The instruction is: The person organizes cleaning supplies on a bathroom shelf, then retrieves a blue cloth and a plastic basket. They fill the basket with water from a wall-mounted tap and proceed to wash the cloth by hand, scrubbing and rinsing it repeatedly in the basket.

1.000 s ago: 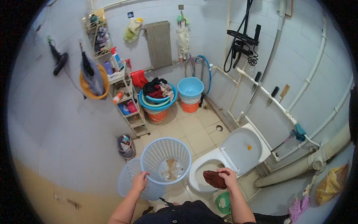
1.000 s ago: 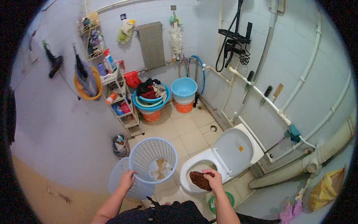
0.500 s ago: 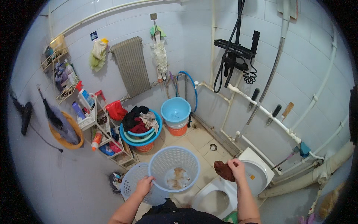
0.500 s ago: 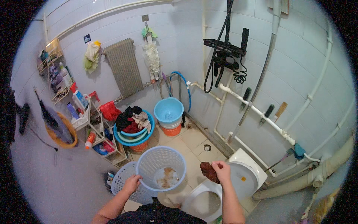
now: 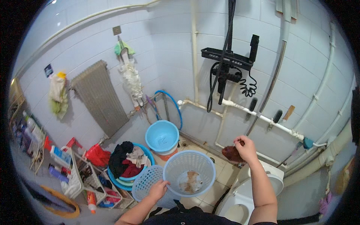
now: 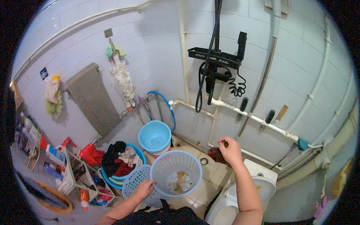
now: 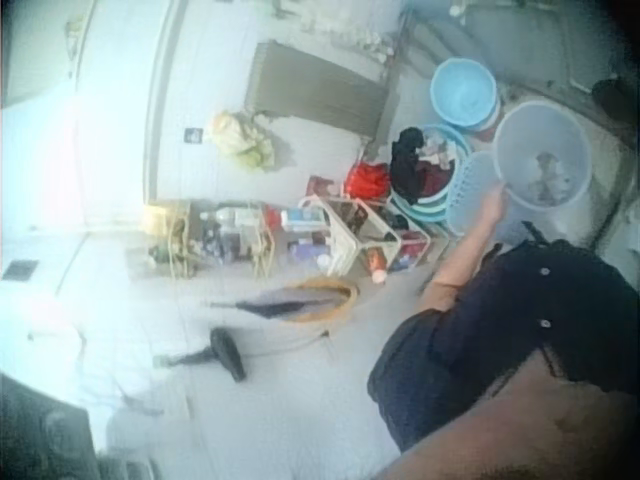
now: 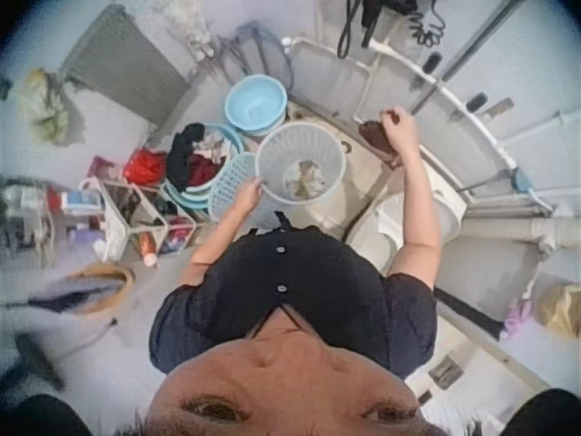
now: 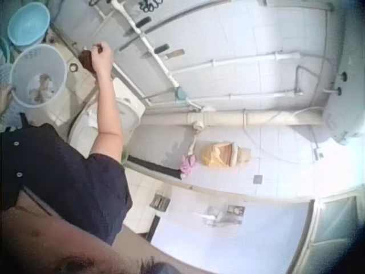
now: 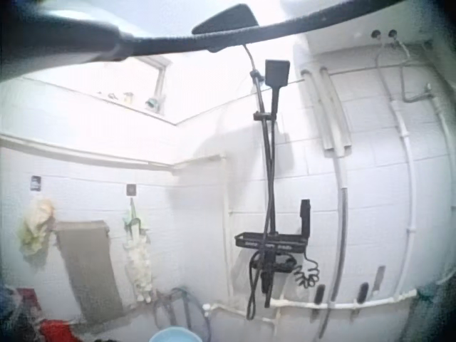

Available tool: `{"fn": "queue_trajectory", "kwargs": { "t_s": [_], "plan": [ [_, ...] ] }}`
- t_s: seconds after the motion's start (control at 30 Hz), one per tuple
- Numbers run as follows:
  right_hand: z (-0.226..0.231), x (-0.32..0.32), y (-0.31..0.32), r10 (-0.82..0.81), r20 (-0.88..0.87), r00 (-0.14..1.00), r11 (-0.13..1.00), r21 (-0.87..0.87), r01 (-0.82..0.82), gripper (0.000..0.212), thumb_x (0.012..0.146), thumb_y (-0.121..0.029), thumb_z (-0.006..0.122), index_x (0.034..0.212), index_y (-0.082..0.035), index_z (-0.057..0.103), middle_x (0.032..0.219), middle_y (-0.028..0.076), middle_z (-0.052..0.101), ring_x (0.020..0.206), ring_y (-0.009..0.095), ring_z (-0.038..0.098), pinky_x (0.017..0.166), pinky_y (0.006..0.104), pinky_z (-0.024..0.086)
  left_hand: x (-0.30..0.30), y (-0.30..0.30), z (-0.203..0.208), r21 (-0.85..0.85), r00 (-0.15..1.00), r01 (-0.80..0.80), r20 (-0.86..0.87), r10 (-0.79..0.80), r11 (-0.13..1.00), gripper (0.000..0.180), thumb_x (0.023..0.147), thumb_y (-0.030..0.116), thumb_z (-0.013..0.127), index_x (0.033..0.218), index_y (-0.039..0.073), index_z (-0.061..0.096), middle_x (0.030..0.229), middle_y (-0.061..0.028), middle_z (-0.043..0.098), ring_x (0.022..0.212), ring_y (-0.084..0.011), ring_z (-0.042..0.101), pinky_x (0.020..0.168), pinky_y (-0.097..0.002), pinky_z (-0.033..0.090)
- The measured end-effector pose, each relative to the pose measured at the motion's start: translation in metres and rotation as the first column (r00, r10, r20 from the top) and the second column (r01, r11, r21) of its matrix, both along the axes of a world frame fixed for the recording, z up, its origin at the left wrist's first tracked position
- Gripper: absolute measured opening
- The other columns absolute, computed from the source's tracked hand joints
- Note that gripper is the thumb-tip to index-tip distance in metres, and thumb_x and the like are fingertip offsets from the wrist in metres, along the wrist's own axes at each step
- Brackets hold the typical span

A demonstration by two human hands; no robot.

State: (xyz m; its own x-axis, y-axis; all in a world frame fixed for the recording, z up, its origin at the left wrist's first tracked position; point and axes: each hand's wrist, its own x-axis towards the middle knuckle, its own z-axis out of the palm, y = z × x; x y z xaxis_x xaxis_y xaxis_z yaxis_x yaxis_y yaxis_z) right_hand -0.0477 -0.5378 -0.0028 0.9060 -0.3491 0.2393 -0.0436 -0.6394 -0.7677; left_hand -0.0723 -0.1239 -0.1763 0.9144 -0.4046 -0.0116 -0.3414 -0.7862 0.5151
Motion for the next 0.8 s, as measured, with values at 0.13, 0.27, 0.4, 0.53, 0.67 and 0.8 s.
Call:
{"fn": "queue_trajectory", "kwargs": {
  "t_s": [0.13, 0.27, 0.4, 0.53, 0.67, 0.8],
  "plan": [
    [0.014, 0.041, -0.001, -0.133, 0.047, 0.99, 0.983, -0.122, 0.138, 0.014, 0.078, -0.019, 0.059, 0.087, -0.01, 0.066, 0.086, 0.011, 0.065, 0.081, 0.031, 0.061, 0.072, 0.0375, 0.048, 0.05, -0.006, -0.001, -0.001, 0.996, 0.083, -0.033, -0.083, 0.997, 0.021, 0.078, 0.01, 0.058, 0.098, 0.017, 0.059, 0.093, -0.0111, 0.055, 0.087, -0.0345, 0.057, 0.073, -0.045, 0.046],
    [0.032, 0.081, -0.012, -0.155, 0.167, 0.974, 0.955, -0.229, 0.191, 0.014, 0.078, -0.021, 0.061, 0.086, -0.01, 0.065, 0.088, 0.01, 0.064, 0.082, 0.03, 0.061, 0.072, 0.0382, 0.048, 0.079, -0.014, -0.007, 0.014, 0.995, 0.089, -0.054, -0.088, 0.996, 0.023, 0.078, 0.009, 0.057, 0.099, 0.017, 0.059, 0.096, -0.0103, 0.055, 0.088, -0.0343, 0.058, 0.073, -0.0452, 0.047],
    [0.065, 0.127, -0.021, -0.166, 0.222, 0.961, 0.917, -0.325, 0.233, 0.015, 0.078, -0.021, 0.061, 0.086, -0.009, 0.064, 0.086, 0.009, 0.064, 0.082, 0.03, 0.061, 0.072, 0.0377, 0.048, 0.095, -0.027, -0.001, -0.004, 0.996, 0.077, -0.05, -0.077, 0.997, 0.023, 0.077, 0.008, 0.059, 0.098, 0.017, 0.06, 0.096, -0.0108, 0.058, 0.086, -0.0346, 0.059, 0.072, -0.0441, 0.048],
    [0.058, 0.192, -0.041, -0.153, 0.054, 0.987, 0.958, -0.238, 0.162, 0.023, 0.077, -0.025, 0.062, 0.094, -0.01, 0.065, 0.096, 0.009, 0.065, 0.086, 0.029, 0.062, 0.074, 0.0375, 0.048, 0.102, -0.043, -0.001, -0.016, 0.998, 0.035, -0.042, -0.036, 0.999, 0.023, 0.078, 0.009, 0.057, 0.099, 0.017, 0.059, 0.101, -0.0095, 0.057, 0.09, -0.0342, 0.058, 0.074, -0.0435, 0.047],
    [0.008, 0.263, -0.083, -0.081, 0.065, 0.995, 0.996, -0.033, 0.083, 0.049, 0.081, -0.031, 0.062, 0.121, -0.003, 0.054, 0.114, 0.014, 0.061, 0.1, 0.028, 0.061, 0.086, 0.035, 0.046, 0.105, -0.066, 0.001, 0.001, 0.999, -0.019, -0.03, 0.019, 1.0, 0.022, 0.079, 0.01, 0.057, 0.099, 0.018, 0.058, 0.096, -0.0099, 0.056, 0.086, -0.0342, 0.059, 0.072, -0.0442, 0.048],
    [0.0, 0.298, -0.093, 0.091, 0.058, 0.994, 0.993, 0.067, -0.095, 0.056, 0.081, -0.031, 0.063, 0.127, -0.003, 0.048, 0.116, 0.015, 0.06, 0.101, 0.026, 0.061, 0.087, 0.0348, 0.046, 0.103, -0.083, 0.0, -0.016, 0.994, -0.083, -0.071, 0.082, 0.996, 0.025, 0.077, 0.012, 0.059, 0.101, 0.019, 0.058, 0.099, -0.0106, 0.057, 0.089, -0.0345, 0.058, 0.072, -0.0446, 0.048]
  ]
}}
